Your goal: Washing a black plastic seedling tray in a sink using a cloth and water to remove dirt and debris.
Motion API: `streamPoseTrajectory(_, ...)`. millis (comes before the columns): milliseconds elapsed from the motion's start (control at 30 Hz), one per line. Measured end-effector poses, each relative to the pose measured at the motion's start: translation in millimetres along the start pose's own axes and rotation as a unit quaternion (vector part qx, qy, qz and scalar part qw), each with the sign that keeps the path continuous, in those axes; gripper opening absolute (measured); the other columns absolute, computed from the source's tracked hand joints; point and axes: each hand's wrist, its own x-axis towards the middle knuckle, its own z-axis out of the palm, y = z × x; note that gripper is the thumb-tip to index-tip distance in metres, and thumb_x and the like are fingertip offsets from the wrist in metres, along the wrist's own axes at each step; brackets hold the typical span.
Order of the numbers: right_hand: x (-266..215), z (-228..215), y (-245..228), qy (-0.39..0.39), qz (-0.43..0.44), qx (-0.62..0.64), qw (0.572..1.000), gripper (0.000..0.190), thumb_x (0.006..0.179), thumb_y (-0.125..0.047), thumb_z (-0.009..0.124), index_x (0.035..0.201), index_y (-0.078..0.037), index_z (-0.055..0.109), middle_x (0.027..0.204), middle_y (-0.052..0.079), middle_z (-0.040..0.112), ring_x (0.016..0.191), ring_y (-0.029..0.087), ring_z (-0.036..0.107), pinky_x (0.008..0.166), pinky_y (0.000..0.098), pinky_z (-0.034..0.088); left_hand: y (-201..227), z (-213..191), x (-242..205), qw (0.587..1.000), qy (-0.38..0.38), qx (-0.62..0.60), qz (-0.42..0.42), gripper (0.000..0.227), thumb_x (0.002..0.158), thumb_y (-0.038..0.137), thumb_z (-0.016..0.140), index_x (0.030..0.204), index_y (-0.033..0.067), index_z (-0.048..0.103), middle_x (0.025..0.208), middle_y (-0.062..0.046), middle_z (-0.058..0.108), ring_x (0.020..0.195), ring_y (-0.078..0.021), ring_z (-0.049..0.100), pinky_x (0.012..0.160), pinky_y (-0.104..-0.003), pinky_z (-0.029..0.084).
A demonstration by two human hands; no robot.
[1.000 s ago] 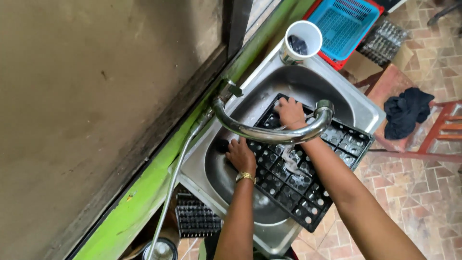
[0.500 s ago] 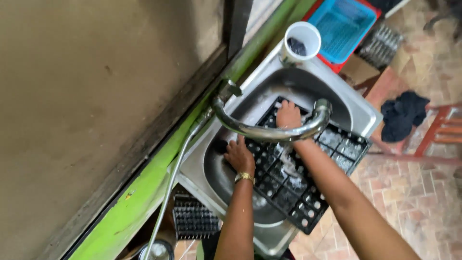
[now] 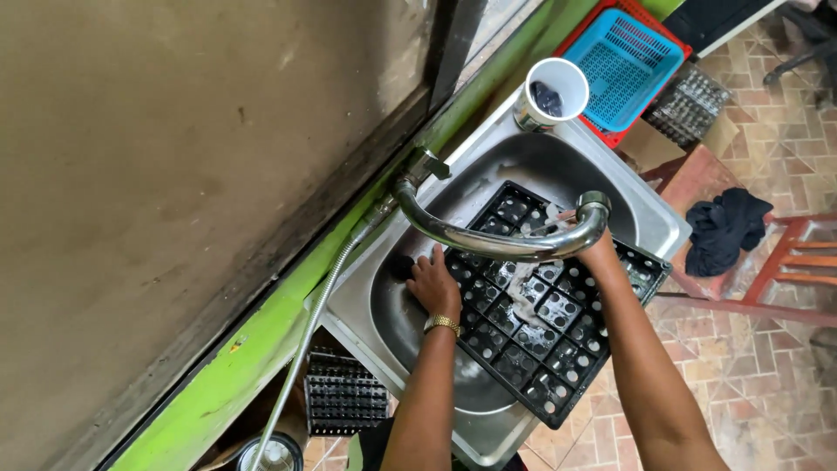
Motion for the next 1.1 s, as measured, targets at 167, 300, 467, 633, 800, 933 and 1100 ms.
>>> streamPoseTrajectory(167,49,74,30,0.181,-0.025,0.118,0.976,0.018,0.099,-0.011,0.066,0.084,-0.003,0.062,0.080,0.014,0.048,0.077,0.032,0.047,0.079,0.0404,0.040,0,-5,0,1.000,-0.008,-0.010,0.005,0.043,0.097,0.006,0.055,0.139,0.0149,0.052,0.106,-0.014,0.055,0.097,-0.0356,0.055,0.078,-0.053,0.043)
streamPoseTrajectory(300,91,132,28,0.313,-0.170,-0.199,0.913,0.019,0.084,-0.018,0.071,0.083,-0.018,0.053,0.090,0.002,0.038,0.084,0.027,0.044,0.065,0.0415,0.035,6,-24,-5,1.000,-0.025,-0.017,0.005,0.044,0.097,0.008,0.057,0.140,0.0143,0.052,0.108,-0.015,0.054,0.099,-0.0361,0.055,0.079,-0.054,0.042)
streamPoseTrajectory(467,120,154,19,0.174,-0.126,-0.309,0.926,0.013,0.090,-0.018,0.061,0.078,-0.016,0.067,0.103,0.004,0.053,0.093,0.030,0.052,0.074,0.0461,0.041,13,-34,1,1.000,-0.028,-0.011,-0.003,0.040,0.098,0.012,0.058,0.138,0.0148,0.052,0.107,-0.013,0.054,0.100,-0.0350,0.055,0.079,-0.053,0.043)
streamPoseTrajectory(633,134,182,1,0.052,-0.088,-0.318,0.942,0.024,0.093,-0.013,0.055,0.082,-0.013,0.077,0.097,0.009,0.060,0.091,0.031,0.061,0.074,0.0446,0.049,9,-23,0,1.000,-0.011,-0.012,-0.018,0.042,0.098,0.007,0.056,0.139,0.0154,0.053,0.106,-0.012,0.055,0.096,-0.0333,0.056,0.078,-0.050,0.043)
streamPoseTrajectory(800,112,145,-10,-0.030,0.208,0.061,0.976,0.023,0.096,-0.010,0.047,0.113,-0.007,0.061,0.121,0.018,0.062,0.110,0.045,0.069,0.095,0.0540,0.054,0,-7,-2,1.000,0.011,0.011,-0.005,0.043,0.096,0.009,0.057,0.138,0.0183,0.053,0.104,-0.013,0.058,0.098,-0.0341,0.058,0.078,-0.052,0.045)
streamPoseTrajectory(933,93,141,16,0.053,-0.046,-0.109,0.992,0.017,0.091,-0.004,0.059,0.098,-0.001,0.074,0.103,0.019,0.062,0.100,0.041,0.066,0.085,0.0444,0.060,7,-7,-5,1.000,-0.005,-0.004,-0.006,0.040,0.096,0.009,0.056,0.135,0.0181,0.055,0.105,-0.013,0.059,0.098,-0.0349,0.059,0.078,-0.053,0.045)
streamPoseTrajectory(1100,89,158,3,0.123,-0.174,0.052,0.976,0.015,0.087,-0.008,0.073,0.098,-0.016,0.078,0.092,0.010,0.063,0.093,0.035,0.065,0.085,0.0423,0.057,11,-26,-6,1.000,-0.022,-0.016,-0.015,0.030,0.095,0.010,0.061,0.125,0.0151,0.060,0.105,-0.012,0.056,0.102,-0.0344,0.057,0.080,-0.052,0.044)
